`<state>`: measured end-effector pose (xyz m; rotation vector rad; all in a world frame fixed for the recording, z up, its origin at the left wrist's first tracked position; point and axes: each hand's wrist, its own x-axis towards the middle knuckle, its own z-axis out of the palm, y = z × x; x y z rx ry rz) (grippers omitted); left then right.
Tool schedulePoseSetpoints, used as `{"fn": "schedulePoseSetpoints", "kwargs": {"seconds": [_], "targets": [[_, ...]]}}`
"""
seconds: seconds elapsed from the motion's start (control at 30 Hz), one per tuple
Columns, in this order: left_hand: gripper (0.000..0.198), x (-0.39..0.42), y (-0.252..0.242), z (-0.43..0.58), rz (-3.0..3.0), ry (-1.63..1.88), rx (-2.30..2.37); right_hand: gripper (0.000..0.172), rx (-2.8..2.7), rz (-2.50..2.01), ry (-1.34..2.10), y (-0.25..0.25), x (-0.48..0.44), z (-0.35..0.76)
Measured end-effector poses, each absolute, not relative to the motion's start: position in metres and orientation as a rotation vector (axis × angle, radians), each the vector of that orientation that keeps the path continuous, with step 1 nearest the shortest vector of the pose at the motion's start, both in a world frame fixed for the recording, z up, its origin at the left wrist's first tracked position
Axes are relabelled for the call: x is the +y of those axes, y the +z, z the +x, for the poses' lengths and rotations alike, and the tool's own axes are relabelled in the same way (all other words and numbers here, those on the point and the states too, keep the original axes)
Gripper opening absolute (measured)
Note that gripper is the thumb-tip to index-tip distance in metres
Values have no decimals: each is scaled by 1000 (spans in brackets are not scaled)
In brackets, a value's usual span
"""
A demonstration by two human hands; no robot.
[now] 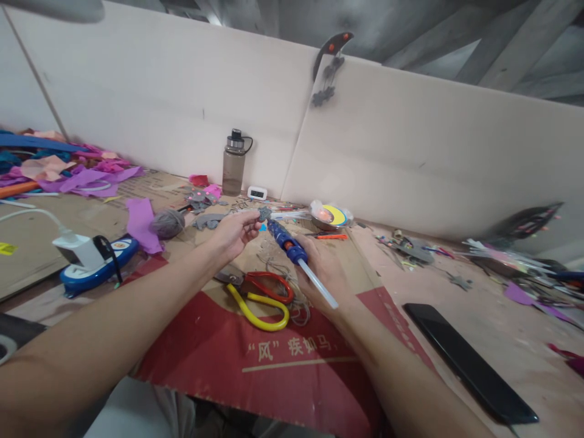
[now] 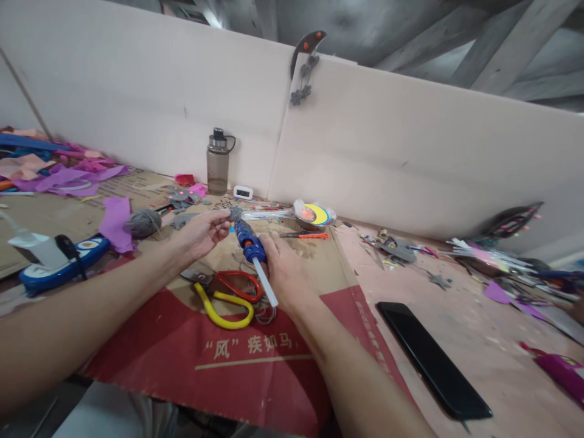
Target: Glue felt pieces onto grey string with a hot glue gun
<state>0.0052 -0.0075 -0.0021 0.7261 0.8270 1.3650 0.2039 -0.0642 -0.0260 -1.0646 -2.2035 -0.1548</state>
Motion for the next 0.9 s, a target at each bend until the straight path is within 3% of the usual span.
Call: {"fn": "schedulePoseSetpoints", "kwargs": {"seconds": [0.57,0.9], "targets": [[8,-17,-1,10,840,1352,843,46,-2154,-1072,-179,-31,-61,204],[6,-9,-5,8,749,1360,839,40,-2199,-1020,-274,-31,-61,204]]}}
